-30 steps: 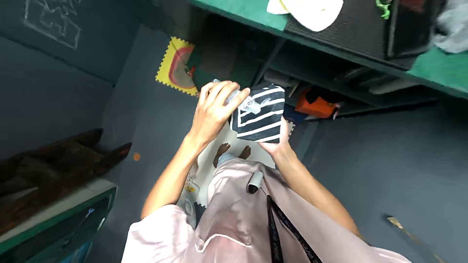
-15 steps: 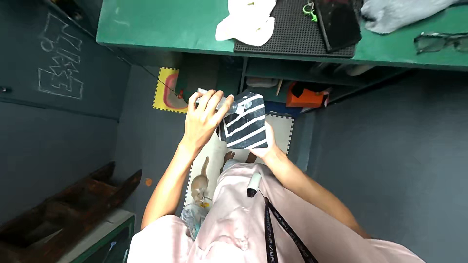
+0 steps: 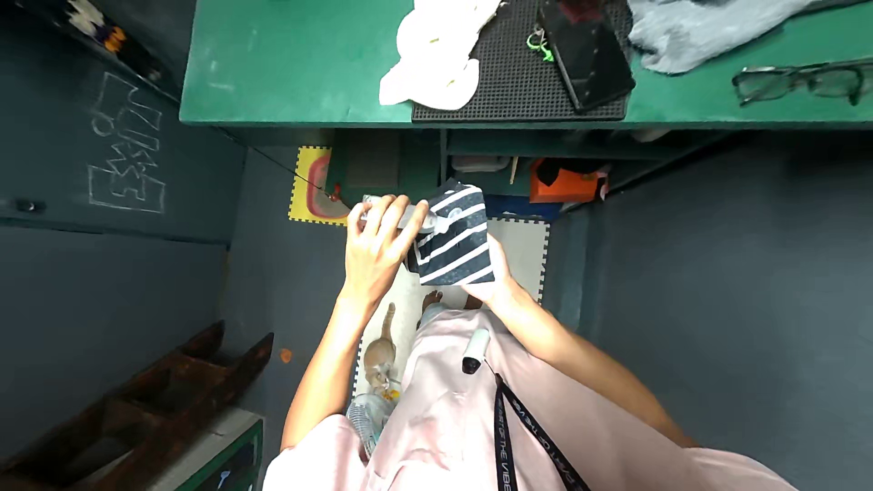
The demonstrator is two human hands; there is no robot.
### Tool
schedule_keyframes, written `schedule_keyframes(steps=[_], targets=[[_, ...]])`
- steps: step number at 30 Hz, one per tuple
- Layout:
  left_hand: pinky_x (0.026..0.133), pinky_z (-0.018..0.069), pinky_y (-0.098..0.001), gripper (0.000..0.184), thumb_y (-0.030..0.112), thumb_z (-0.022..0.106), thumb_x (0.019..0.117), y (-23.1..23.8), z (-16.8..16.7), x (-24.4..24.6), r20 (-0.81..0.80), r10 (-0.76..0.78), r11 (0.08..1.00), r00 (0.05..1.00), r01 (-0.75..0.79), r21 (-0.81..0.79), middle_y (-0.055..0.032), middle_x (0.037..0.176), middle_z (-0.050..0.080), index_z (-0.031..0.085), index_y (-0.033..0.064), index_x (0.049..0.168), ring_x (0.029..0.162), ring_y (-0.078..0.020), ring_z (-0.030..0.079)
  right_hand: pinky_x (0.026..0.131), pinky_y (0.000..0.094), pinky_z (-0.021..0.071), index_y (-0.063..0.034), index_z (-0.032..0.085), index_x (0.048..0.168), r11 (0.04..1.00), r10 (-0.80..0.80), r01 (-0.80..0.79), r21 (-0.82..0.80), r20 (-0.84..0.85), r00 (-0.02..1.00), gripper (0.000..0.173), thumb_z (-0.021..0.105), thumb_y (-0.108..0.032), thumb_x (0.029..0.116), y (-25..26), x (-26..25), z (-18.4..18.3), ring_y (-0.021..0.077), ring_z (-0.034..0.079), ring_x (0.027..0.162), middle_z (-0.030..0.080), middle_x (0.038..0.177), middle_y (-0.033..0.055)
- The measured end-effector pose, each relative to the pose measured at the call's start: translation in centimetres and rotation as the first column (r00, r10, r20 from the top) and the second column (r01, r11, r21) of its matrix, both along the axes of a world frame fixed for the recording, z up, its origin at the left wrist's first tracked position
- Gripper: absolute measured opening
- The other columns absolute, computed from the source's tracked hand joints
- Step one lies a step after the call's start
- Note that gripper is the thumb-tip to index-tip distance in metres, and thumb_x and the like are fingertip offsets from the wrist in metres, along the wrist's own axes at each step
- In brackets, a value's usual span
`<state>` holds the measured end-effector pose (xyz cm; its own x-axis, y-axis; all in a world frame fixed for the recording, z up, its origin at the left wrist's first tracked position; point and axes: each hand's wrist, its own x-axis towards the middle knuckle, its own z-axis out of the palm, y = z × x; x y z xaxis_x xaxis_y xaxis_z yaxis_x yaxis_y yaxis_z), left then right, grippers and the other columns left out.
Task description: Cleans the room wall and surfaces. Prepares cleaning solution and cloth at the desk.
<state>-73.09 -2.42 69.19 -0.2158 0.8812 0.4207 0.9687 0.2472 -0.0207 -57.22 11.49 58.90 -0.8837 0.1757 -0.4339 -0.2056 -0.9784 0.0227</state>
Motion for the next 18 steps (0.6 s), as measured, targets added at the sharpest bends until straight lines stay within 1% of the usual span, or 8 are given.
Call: schedule_keyframes(steps=[2, 5, 9, 11, 14, 18], targets=[[0.109, 0.0358, -0.0520, 0.038, 0.004, 0.059, 0.0992, -0.5, -0.6, 0.3, 0.000, 0.021, 0.999, 1.000, -0.021, 0.033, -0.0105, 0.130, 0.065, 0.067, 0.0196, 0.133, 0.126, -0.0279, 0.057, 0.090, 0.0503, 0.0581, -0.0164, 0.065, 0.124, 1.000, -0.011, 0.011, 0.002, -0.020, 1.000, 0.056, 0.037, -0.060, 0.1019, 0.3, 0.1, -0.1, 0.0255, 0.069, 0.108, 0.070, 0.116, 0.0116], [0.108, 0.0365, -0.0511, 0.038, 0.006, 0.060, 0.0992, -1.3, -1.1, 0.6, -0.008, 0.055, 0.998, 0.998, -0.054, 0.037, -0.0088, 0.129, 0.066, 0.068, 0.0220, 0.133, 0.125, -0.0264, 0.058, 0.092, 0.0504, 0.0572, -0.0166, 0.064, 0.125, 1.000, -0.015, 0.015, 0.003, -0.033, 0.999, 0.057, 0.037, -0.061, 0.1017, 0.8, 0.1, -0.3, 0.0256, 0.068, 0.110, 0.070, 0.118, 0.0117], [0.107, 0.0363, -0.0508, 0.036, 0.008, 0.060, 0.0994, -1.5, -1.2, 0.4, -0.004, 0.075, 0.996, 0.997, -0.074, 0.053, -0.0087, 0.128, 0.066, 0.069, 0.0221, 0.131, 0.124, -0.0265, 0.058, 0.091, 0.0517, 0.0574, -0.0159, 0.064, 0.125, 0.999, -0.034, 0.034, 0.000, -0.025, 0.999, 0.058, 0.037, -0.061, 0.1016, 1.5, 0.2, -0.1, 0.0262, 0.068, 0.110, 0.070, 0.118, 0.0123], [0.108, 0.0360, -0.0523, 0.033, 0.011, 0.060, 0.0999, -1.2, -1.2, 0.2, 0.026, 0.101, 0.992, 0.995, -0.102, 0.071, -0.0096, 0.128, 0.066, 0.070, 0.0214, 0.130, 0.124, -0.0276, 0.058, 0.092, 0.0522, 0.0569, -0.0160, 0.065, 0.125, 0.999, -0.048, 0.047, -0.013, -0.042, 0.998, 0.057, 0.036, -0.060, 0.1015, 1.7, 0.3, -0.1, 0.0263, 0.067, 0.111, 0.070, 0.119, 0.0120], [0.108, 0.0361, -0.0523, 0.033, 0.010, 0.061, 0.0996, 0.0, -1.3, 0.5, 0.071, 0.103, 0.990, 0.992, -0.109, 0.085, -0.0094, 0.127, 0.066, 0.071, 0.0211, 0.129, 0.124, -0.0279, 0.057, 0.093, 0.0522, 0.0564, -0.0155, 0.064, 0.125, 0.998, -0.055, 0.054, -0.020, -0.067, 0.996, 0.058, 0.037, -0.060, 0.1016, 2.1, 0.4, 0.0, 0.0264, 0.067, 0.112, 0.069, 0.119, 0.0122], [0.107, 0.0376, -0.0514, 0.032, 0.016, 0.065, 0.0984, 1.9, -1.8, 0.7, 0.204, 0.073, 0.989, 0.976, -0.097, 0.110, -0.0089, 0.127, 0.066, 0.071, 0.0198, 0.129, 0.122, -0.0274, 0.057, 0.094, 0.0528, 0.0561, -0.0162, 0.064, 0.125, 0.998, -0.057, 0.055, -0.039, -0.075, 0.996, 0.058, 0.039, -0.062, 0.1002, 2.2, 0.6, -0.2, 0.0271, 0.067, 0.112, 0.069, 0.119, 0.0125]])
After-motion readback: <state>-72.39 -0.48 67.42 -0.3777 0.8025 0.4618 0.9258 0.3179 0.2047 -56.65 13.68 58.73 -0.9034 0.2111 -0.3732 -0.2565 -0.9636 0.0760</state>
